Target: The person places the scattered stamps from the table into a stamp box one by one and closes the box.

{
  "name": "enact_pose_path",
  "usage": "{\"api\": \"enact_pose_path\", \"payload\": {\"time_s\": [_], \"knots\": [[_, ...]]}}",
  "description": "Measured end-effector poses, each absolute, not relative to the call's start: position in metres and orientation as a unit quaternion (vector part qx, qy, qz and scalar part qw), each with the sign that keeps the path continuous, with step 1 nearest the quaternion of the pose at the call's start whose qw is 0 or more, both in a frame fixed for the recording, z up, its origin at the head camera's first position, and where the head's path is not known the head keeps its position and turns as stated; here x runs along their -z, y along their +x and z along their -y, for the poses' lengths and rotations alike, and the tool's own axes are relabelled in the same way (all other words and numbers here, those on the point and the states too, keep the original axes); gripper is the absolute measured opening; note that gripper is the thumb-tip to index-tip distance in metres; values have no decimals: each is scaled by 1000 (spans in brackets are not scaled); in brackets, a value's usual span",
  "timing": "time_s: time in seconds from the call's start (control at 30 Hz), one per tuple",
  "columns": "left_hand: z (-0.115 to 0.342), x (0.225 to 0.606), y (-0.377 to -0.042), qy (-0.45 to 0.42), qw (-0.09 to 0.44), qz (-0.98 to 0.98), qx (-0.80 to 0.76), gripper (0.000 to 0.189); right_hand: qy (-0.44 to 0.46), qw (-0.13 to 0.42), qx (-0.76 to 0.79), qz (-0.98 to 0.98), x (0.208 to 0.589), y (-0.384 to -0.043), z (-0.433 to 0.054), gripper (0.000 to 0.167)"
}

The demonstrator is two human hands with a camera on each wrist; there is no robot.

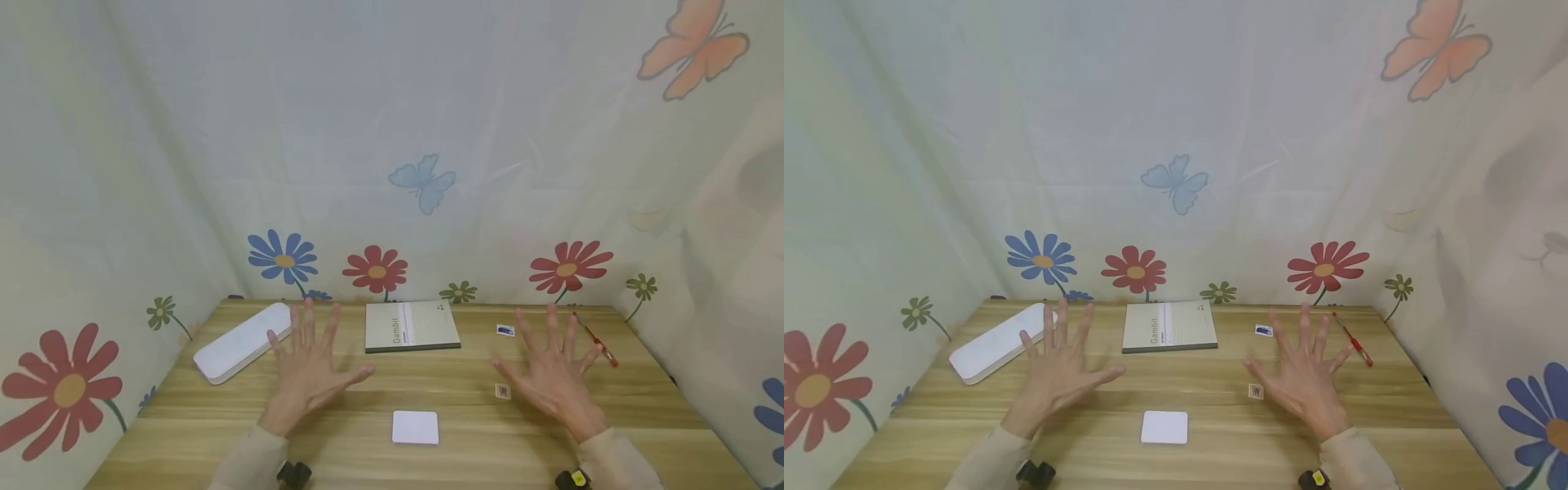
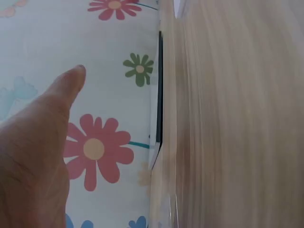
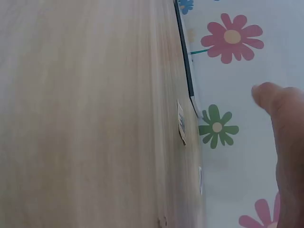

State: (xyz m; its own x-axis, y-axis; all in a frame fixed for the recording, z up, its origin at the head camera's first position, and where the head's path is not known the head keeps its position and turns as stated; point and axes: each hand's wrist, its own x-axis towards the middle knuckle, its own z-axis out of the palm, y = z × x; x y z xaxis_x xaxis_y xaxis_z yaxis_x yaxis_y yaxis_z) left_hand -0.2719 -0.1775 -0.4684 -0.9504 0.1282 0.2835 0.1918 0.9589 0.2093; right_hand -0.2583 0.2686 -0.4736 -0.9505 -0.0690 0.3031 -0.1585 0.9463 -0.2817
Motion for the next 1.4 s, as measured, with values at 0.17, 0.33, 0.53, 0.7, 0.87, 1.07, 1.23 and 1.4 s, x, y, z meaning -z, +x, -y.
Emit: {"api": "enact_pose_path", "payload": {"time_s": [0.17, 0.33, 0.53, 0.7, 0.87, 1.07, 1.23, 1.4], "knots": [[172, 468, -268, -130, 147, 961, 196, 131, 78, 186, -229, 952, 480, -270, -278, 100], [165, 471, -260, -175, 126, 919, 329, 109, 101, 218, -352, 905, 489, -283, -293, 92], [156, 482, -253, -259, 86, 862, 427, 76, 84, 171, -460, 867, 499, -292, -311, 89], [147, 496, -249, -272, 36, 846, 457, 72, 66, 134, -480, 864, 513, -296, -323, 86], [139, 509, -245, -282, 11, 832, 478, 70, 54, 127, -470, 872, 519, -301, -328, 83], [135, 522, -238, -289, 2, 861, 419, 77, 50, 119, -447, 885, 515, -312, -321, 87], [136, 526, -238, -310, 21, 880, 360, 79, 73, 134, -429, 890, 519, -331, -319, 83], [135, 526, -237, -320, 17, 882, 347, 71, 92, 130, -411, 898, 522, -344, -323, 78]]}}
